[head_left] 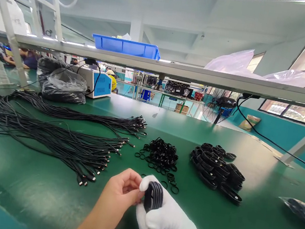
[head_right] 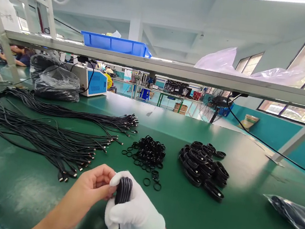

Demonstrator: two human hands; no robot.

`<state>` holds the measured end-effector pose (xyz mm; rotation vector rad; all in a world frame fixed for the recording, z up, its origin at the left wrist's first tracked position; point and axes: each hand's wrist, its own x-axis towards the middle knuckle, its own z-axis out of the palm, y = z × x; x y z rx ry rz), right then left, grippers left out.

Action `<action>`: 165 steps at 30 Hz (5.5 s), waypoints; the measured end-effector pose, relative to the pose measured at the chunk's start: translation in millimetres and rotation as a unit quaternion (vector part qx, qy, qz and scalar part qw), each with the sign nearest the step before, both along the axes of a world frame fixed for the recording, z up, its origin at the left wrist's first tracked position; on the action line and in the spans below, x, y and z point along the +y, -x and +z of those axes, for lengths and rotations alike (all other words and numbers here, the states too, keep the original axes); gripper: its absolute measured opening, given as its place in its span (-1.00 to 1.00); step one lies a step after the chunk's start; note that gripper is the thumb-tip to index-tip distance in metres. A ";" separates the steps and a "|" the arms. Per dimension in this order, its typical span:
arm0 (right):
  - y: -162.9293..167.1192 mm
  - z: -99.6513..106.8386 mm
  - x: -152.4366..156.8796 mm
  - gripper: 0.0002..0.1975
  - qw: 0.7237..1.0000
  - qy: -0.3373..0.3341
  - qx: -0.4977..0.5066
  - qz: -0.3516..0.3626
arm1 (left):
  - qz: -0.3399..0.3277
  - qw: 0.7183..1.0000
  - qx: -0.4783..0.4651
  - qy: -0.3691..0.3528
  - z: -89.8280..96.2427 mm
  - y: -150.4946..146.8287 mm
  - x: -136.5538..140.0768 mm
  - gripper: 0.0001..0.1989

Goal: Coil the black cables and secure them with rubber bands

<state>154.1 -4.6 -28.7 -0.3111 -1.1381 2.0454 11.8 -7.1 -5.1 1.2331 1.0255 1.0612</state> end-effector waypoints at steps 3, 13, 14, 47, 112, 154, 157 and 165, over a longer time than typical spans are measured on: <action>-0.7 -0.5 2.4 -0.43 1.000 0.009 -0.011 -0.003 | 0.025 1.000 0.010 -0.001 1.1 1.3 -0.9 -0.85; -3.6 0.2 -1.8 -0.32 0.985 0.111 -0.007 0.130 | -0.139 0.956 0.237 -0.100 45.8 24.8 10.8 -0.71; -1.1 1.2 -2.1 -0.35 0.986 0.121 0.001 0.115 | -0.137 0.963 0.217 -0.076 45.4 23.6 15.5 -0.73; 17.3 -9.2 6.6 -0.49 0.983 0.021 -0.148 -0.103 | 0.084 0.885 0.331 -0.316 -18.7 16.5 2.3 -0.67; -9.1 -1.0 22.7 -0.51 0.981 0.129 -0.036 -0.142 | 0.033 0.985 0.166 -0.016 -14.1 37.8 38.2 -0.59; -57.6 39.0 33.0 -0.59 0.730 -0.161 -0.421 -0.513 | -0.002 0.942 0.306 -0.137 -38.8 27.0 38.0 -0.79; 6.3 13.2 14.5 -0.56 0.727 -0.194 -0.456 -0.475 | 0.063 0.922 0.353 -0.148 -36.1 31.4 31.8 -0.81; 32.7 -44.4 2.8 -0.65 0.627 -0.321 -0.579 -0.412 | 0.200 0.782 0.573 -0.143 -19.7 125.6 59.8 -0.85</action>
